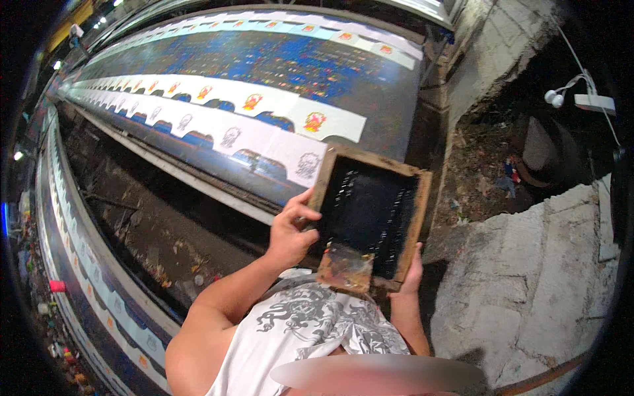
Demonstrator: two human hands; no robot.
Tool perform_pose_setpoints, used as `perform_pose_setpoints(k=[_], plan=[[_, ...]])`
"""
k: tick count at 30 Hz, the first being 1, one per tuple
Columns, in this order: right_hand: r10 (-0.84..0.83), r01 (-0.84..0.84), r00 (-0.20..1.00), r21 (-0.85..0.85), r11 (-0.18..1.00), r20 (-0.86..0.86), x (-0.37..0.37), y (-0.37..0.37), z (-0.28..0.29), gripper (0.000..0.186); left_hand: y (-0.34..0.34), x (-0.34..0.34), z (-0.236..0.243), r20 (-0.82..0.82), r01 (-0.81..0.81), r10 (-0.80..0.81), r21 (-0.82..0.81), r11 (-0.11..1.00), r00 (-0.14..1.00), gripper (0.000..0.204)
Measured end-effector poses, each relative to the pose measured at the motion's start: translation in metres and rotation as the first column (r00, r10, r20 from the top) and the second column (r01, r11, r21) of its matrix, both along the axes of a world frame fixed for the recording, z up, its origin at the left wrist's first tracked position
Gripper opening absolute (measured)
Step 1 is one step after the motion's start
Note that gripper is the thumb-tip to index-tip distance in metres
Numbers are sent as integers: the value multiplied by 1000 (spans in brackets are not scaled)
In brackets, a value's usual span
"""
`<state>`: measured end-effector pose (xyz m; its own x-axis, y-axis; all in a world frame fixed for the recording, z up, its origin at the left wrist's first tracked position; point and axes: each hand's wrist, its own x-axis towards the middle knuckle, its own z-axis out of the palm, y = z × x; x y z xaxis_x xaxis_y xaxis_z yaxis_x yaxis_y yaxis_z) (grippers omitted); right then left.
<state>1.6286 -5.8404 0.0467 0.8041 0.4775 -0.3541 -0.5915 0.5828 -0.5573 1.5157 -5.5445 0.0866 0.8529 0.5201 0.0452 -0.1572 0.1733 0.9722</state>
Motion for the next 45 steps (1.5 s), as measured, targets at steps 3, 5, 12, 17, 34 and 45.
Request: perform_pose_setpoints(k=[3,5,12,17,34,45], plan=[[45,-47,998,-39,998,-47,1,8,4,56,2,-6,1,23,-21,21,24,999,1000,39],[99,-99,994,5,995,-43,6,14,7,54,5,-4,-2,22,-49,49,6,999,999,42],[184,-185,979,-6,983,-85,36,11,4,53,1,7,-19,62,-110,113,-48,993,992,44],[291,-288,944,39,957,-158,84,3,-7,54,-16,25,-21,27,-238,239,-39,971,971,38],[703,-674,700,-206,709,130,250,4,6,56,-189,73,-18,-43,-797,800,74,599,598,37],[838,-849,527,-130,512,-142,330,27,-46,41,-191,130,-26,-74,-865,877,142,481,475,35]])
